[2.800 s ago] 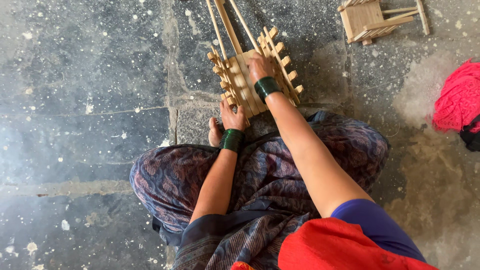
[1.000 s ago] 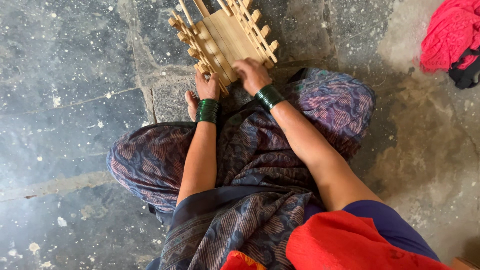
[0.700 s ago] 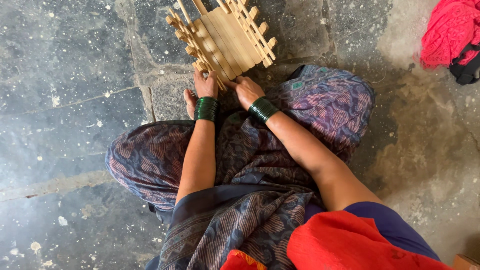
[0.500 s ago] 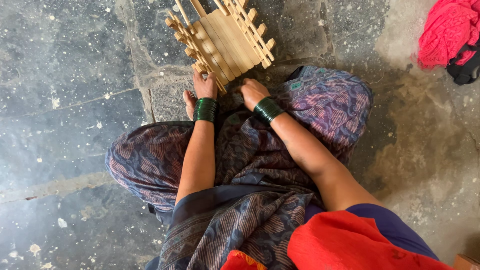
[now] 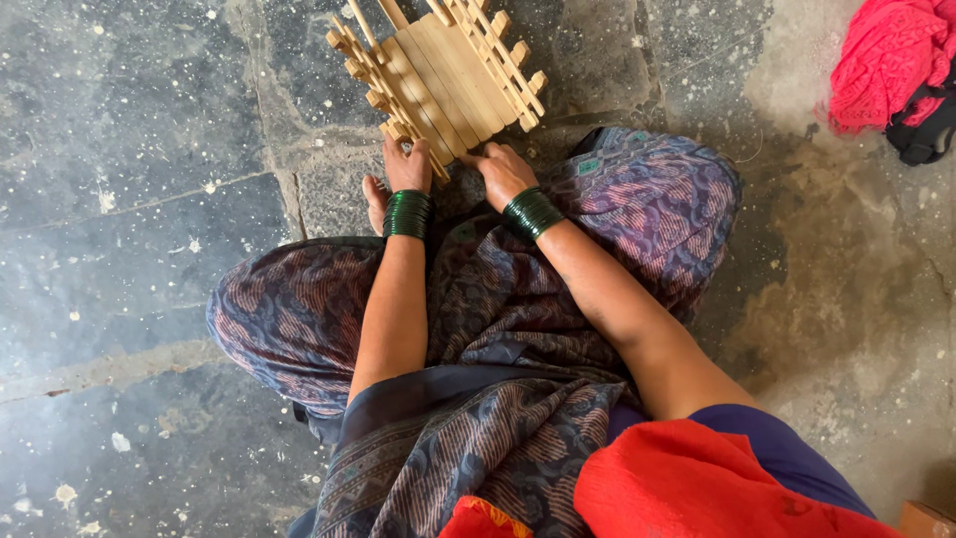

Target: The person sits cross-legged on the floor assembling a small wooden cart-like toy. They fit wooden slats and crossbars into the slotted frame, press the pieces into place, rotate the assembly to work on other sides, and reposition it on the floor as they continue fitting parts by hand.

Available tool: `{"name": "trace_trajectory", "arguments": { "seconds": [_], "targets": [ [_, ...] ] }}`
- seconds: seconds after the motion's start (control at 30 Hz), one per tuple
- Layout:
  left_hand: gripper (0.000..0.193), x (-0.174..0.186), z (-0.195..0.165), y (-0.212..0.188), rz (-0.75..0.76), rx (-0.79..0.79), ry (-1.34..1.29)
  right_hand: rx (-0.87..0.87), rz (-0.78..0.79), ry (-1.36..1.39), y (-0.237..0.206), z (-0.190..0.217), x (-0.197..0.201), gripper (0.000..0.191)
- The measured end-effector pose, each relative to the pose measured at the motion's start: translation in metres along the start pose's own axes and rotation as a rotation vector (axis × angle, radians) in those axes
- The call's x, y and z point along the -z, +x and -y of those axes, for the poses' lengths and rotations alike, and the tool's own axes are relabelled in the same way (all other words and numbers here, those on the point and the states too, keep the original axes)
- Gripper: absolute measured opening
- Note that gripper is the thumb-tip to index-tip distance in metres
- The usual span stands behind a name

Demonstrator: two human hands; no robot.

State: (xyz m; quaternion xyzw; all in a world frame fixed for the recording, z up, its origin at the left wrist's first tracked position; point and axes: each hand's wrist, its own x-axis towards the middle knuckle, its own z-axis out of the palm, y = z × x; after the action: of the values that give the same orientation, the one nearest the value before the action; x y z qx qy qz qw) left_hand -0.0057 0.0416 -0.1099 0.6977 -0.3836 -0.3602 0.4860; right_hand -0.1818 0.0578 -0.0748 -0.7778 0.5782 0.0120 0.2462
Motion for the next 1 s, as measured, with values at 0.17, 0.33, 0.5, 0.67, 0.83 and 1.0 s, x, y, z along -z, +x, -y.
{"name": "trace_trajectory", "arguments": {
  "seconds": [0.17,0.33,0.5,0.67,0.83,1.0],
  "targets": [
    [0.049,-0.001,0.001,0.0,-0.01,-0.008,0.022,0.067,-0.152,0.057,0.005,-0.011,0.006,0.027],
    [0.05,-0.001,0.001,-0.001,-0.015,-0.016,0.0,0.153,-0.412,0.283,0.009,-0.005,0.022,0.014],
    [0.049,0.0,-0.002,-0.004,-0.007,0.029,0.009,0.192,-0.426,0.235,0.021,0.012,0.03,0.014],
    [0.051,-0.001,-0.005,-0.006,-0.028,0.008,0.022,0.213,-0.469,0.193,0.046,0.021,0.036,0.015],
    [0.055,0.0,-0.006,-0.008,-0.038,-0.033,0.021,0.207,-0.448,0.183,0.088,0.045,0.05,0.012],
    [0.057,0.002,-0.007,-0.007,-0.006,-0.034,0.047,0.292,-0.501,0.144,0.104,0.055,0.062,0.018]
  ]
}}
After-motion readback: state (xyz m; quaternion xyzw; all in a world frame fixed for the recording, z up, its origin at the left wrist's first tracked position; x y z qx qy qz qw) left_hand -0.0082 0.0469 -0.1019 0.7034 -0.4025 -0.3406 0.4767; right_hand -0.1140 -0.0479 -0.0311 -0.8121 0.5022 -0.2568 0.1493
